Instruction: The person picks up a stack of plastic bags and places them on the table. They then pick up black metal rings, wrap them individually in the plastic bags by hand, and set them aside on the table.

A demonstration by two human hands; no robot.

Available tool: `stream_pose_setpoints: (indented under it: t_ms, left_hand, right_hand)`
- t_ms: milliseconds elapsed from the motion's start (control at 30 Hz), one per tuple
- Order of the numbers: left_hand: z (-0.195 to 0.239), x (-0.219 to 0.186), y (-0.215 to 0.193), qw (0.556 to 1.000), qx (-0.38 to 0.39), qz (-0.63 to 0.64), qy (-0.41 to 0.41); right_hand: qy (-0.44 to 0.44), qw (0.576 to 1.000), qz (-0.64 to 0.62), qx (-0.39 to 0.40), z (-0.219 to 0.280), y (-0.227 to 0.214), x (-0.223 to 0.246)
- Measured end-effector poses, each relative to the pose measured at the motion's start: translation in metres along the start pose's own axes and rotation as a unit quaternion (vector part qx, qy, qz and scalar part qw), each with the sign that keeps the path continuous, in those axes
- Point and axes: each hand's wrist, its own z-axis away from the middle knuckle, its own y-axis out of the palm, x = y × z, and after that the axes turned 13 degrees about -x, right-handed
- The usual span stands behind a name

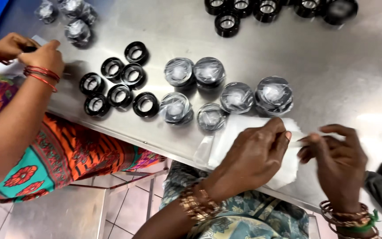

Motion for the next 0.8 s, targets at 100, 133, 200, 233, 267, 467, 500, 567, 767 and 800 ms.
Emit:
stream_pose_setpoints:
  t_ms: [100, 133, 200, 233, 267, 467, 500, 567, 767, 800]
  left_hand:
    - [0.003, -0.017, -0.018, 0.997, -0.006, 0.073, -0.017]
    - [0.004, -0.021, -0.023, 0.993, -0.003, 0.115, -0.029]
    - [0.009, -0.026, -0.023, 0.988, 0.004, 0.155, -0.004]
    - [0.013, -0.028, -0.022, 0.981, 0.010, 0.194, 0.019]
    - [0.015, -0.024, -0.020, 0.980, 0.012, 0.197, 0.019]
    - [0.002, 0.015, -0.009, 0.962, -0.154, 0.113, 0.195]
    - [0.001, 0.027, 0.003, 0.973, -0.148, 0.145, 0.105]
    - [-0.007, 0.038, 0.009, 0.975, -0.138, 0.175, 0.017]
    - [-0.038, 0.041, -0.048, 0.775, -0.035, 0.509, -0.372]
    - [-0.047, 0.035, -0.059, 0.817, -0.001, 0.466, -0.340]
  right_hand:
    - [-0.136, 0.958, -0.251, -0.003, 0.004, -0.011, 0.016]
    - [-0.207, 0.882, -0.419, 0.053, 0.005, -0.014, 0.025]
    - [-0.218, 0.862, -0.438, 0.132, -0.003, 0.006, 0.010]
    - [-0.227, 0.835, -0.454, 0.212, -0.007, 0.015, 0.001]
    - [-0.226, 0.837, -0.452, 0.210, -0.009, 0.018, 0.001]
    - [-0.255, 0.806, -0.485, 0.222, -0.021, 0.036, 0.034]
    - [-0.195, 0.879, -0.418, 0.124, -0.021, 0.041, 0.036]
    - [-0.131, 0.930, -0.342, 0.021, -0.022, 0.050, 0.046]
    - [-0.551, 0.827, -0.067, 0.087, -0.044, 0.053, 0.090]
    - [-0.580, 0.805, 0.011, 0.123, -0.056, 0.055, 0.096]
